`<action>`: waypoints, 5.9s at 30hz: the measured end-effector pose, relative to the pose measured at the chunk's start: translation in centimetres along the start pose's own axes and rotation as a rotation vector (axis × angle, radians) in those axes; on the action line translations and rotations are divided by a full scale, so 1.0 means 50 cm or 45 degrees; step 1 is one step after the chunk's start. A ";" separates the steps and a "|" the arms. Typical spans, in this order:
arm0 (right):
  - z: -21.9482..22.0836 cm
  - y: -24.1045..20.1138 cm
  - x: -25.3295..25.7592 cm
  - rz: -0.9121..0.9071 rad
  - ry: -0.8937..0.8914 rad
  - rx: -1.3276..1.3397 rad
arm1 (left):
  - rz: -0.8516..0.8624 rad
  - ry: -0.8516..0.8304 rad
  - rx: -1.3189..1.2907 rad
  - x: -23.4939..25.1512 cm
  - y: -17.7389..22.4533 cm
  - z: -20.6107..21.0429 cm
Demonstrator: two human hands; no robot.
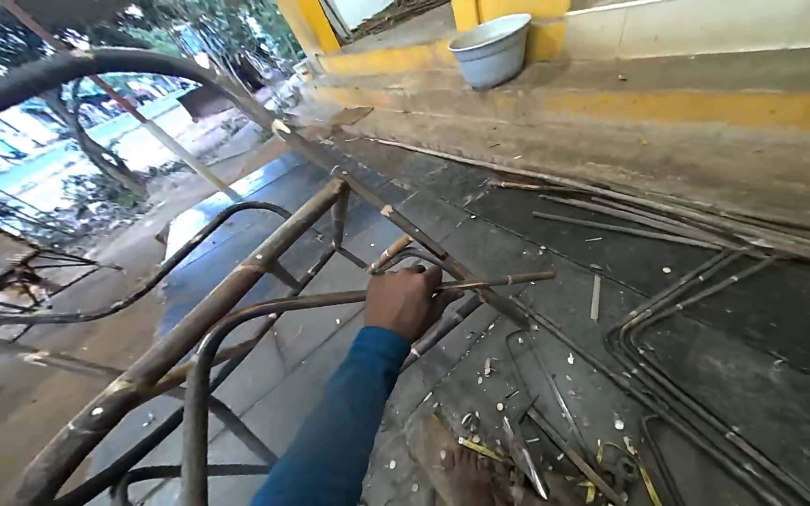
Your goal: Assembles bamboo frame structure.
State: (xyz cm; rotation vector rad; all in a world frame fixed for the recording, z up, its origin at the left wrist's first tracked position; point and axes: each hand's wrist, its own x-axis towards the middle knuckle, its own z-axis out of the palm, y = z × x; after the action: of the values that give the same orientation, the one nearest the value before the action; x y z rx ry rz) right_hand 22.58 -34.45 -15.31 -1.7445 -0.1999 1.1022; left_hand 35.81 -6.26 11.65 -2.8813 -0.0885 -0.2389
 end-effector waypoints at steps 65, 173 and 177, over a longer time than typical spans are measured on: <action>0.046 -0.351 0.248 -0.310 0.847 -0.090 | -0.188 -0.263 0.073 0.009 0.028 -0.024; -0.029 -0.357 -0.028 -0.540 0.580 0.154 | -0.059 -0.151 0.032 -0.020 0.089 -0.058; -0.020 -0.371 -0.055 -0.507 0.411 0.366 | -0.057 -0.164 0.019 -0.021 0.090 -0.057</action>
State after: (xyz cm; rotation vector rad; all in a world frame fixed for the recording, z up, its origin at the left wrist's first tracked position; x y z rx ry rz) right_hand 28.18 -28.04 1.44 -1.5133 -0.1692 0.5236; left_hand 34.70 -11.34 13.10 -2.8797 -0.1775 -0.0603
